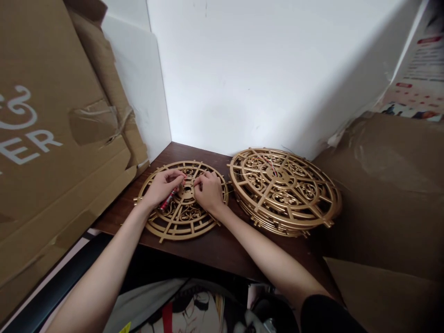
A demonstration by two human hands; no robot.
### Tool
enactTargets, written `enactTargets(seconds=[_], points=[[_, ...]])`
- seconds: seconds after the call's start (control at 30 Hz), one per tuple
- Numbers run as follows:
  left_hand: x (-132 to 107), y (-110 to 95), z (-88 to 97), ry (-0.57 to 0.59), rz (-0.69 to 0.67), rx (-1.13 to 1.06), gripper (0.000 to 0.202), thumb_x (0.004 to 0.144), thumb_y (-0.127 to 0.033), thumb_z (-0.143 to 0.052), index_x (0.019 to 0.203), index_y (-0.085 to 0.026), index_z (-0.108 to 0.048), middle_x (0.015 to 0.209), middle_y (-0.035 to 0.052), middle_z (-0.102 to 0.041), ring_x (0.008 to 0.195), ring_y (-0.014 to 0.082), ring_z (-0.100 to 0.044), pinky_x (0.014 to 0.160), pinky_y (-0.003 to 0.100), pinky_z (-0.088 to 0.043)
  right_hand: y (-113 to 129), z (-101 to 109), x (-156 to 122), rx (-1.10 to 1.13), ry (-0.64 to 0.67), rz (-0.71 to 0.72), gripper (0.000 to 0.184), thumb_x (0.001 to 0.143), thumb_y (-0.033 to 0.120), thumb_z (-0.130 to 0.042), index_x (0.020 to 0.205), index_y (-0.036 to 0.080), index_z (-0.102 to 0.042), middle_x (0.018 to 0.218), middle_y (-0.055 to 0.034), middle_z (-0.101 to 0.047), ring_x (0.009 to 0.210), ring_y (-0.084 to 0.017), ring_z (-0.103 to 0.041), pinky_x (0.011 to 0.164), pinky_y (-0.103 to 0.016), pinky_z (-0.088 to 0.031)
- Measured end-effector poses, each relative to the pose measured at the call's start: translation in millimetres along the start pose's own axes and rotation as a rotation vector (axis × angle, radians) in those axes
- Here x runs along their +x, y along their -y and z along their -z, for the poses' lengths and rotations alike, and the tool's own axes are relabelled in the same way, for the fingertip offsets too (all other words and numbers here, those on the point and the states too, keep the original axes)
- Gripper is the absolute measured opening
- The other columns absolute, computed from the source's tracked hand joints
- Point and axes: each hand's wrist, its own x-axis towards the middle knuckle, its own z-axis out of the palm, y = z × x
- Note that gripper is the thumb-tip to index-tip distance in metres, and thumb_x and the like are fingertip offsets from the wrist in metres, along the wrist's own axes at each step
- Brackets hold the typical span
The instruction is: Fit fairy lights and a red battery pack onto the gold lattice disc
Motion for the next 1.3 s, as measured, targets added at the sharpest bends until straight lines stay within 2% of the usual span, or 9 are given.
enactTargets(seconds=[0.17, 0.27, 0.47, 0.67, 0.8, 0.93, 1.07, 1.17, 1.3], points=[[-3, -4, -0.2, -0.057, 0.007, -0.009, 0.019, 0.071, -0.032, -0.068, 0.079, -0.015, -0.068, 0.068, 0.0029, -0.067, 0.052, 0.0105, -0.053, 0.052, 0.022, -0.045, -2, -3, 1, 0.023, 0.072, 0.107, 0.016, 0.085, 0.025, -0.059, 0.082, 0.02, -0.074, 0.083, -0.005, -0.06, 0.087, -0.02, -0.053, 0.085, -0.034, -0.04], [-3, -3, 0.3, -0.065, -0.007, -0.003, 0.018, 0.07, -0.031, -0.068, 0.079, -0.015, -0.068, 0.067, 0.0023, -0.066, 0.051, 0.0106, -0.052, 0.051, 0.022, -0.044, -5, -3, 3, 0.126, 0.113, 0.159, 0.014, 0.084, 0.027, -0.062, 0.08, 0.02, -0.074, 0.076, -0.0022, -0.06, 0.08, -0.018, -0.054, 0.079, -0.031, -0.039], [-2, 1, 1.8, -0.04, -0.048, 0.0, 0.024, 0.07, -0.035, -0.069, 0.083, -0.015, -0.068, 0.067, 0.0021, -0.066, 0.05, 0.0108, -0.052, 0.05, 0.022, -0.042, -5, -1, 5, 0.368, 0.231, 0.103, 0.014, 0.086, 0.026, -0.059, 0.08, 0.019, -0.07, 0.068, 0.0013, -0.065, 0.061, -0.012, -0.055, 0.064, -0.024, -0.038], [-2, 1, 1.8, -0.027, -0.049, -0.018, 0.032, 0.071, -0.039, -0.07, 0.093, -0.015, -0.066, 0.062, -0.0016, -0.062, 0.05, 0.0103, -0.052, 0.05, 0.021, -0.041, -2, 4, 6, 0.509, 0.204, 0.046, 0.018, 0.086, 0.03, -0.056, 0.074, 0.018, -0.062, 0.067, 0.0019, -0.062, 0.06, -0.012, -0.052, 0.061, -0.022, -0.038], [-1, 0, 2.6, -0.014, -0.035, -0.029, 0.035, 0.071, -0.04, -0.071, 0.094, -0.015, -0.065, 0.064, -0.0008, -0.063, 0.051, 0.0101, -0.053, 0.052, 0.021, -0.041, -5, 5, 4, 0.548, 0.271, 0.086, 0.023, 0.085, 0.036, -0.057, 0.072, 0.018, -0.06, 0.064, 0.0032, -0.058, 0.059, -0.011, -0.049, 0.06, -0.022, -0.037], [-1, -1, 3.8, -0.001, 0.033, -0.13, 0.041, 0.07, -0.042, -0.073, 0.099, -0.014, -0.065, 0.073, 0.0024, -0.067, 0.053, 0.0099, -0.054, 0.053, 0.022, -0.043, -1, 10, 4, 0.513, 0.357, 0.181, 0.032, 0.085, 0.041, -0.06, 0.063, 0.018, -0.057, 0.06, 0.0043, -0.053, 0.058, -0.01, -0.046, 0.06, -0.023, -0.033], [-1, -2, 5.3, -0.012, 0.046, -0.212, 0.039, 0.07, -0.039, -0.075, 0.098, -0.014, -0.066, 0.077, 0.0046, -0.069, 0.058, 0.0114, -0.057, 0.057, 0.023, -0.045, 11, 23, 9, 0.617, 0.407, 0.136, 0.035, 0.088, 0.039, -0.055, 0.061, 0.017, -0.058, 0.058, 0.0036, -0.054, 0.056, -0.009, -0.046, 0.058, -0.022, -0.035], [0, -3, 8.3, -0.088, 0.018, -0.374, 0.033, 0.072, -0.035, -0.074, 0.097, -0.015, -0.065, 0.084, 0.0052, -0.07, 0.057, 0.0089, -0.055, 0.054, 0.021, -0.044, 19, 32, 15, 0.743, 0.404, 0.085, 0.025, 0.084, 0.038, -0.062, 0.07, 0.018, -0.064, 0.063, 0.0022, -0.059, 0.058, -0.01, -0.049, 0.059, -0.024, -0.041], [-1, -5, 12.0, -0.205, -0.047, -0.606, 0.026, 0.073, -0.03, -0.07, 0.094, -0.017, -0.062, 0.088, 0.0049, -0.07, 0.055, 0.007, -0.051, 0.048, 0.019, -0.038, 23, 40, 21, 0.93, 0.397, 0.043, 0.017, 0.079, 0.037, -0.068, 0.086, 0.021, -0.071, 0.077, -0.0007, -0.068, 0.07, -0.014, -0.062, 0.07, -0.03, -0.051]])
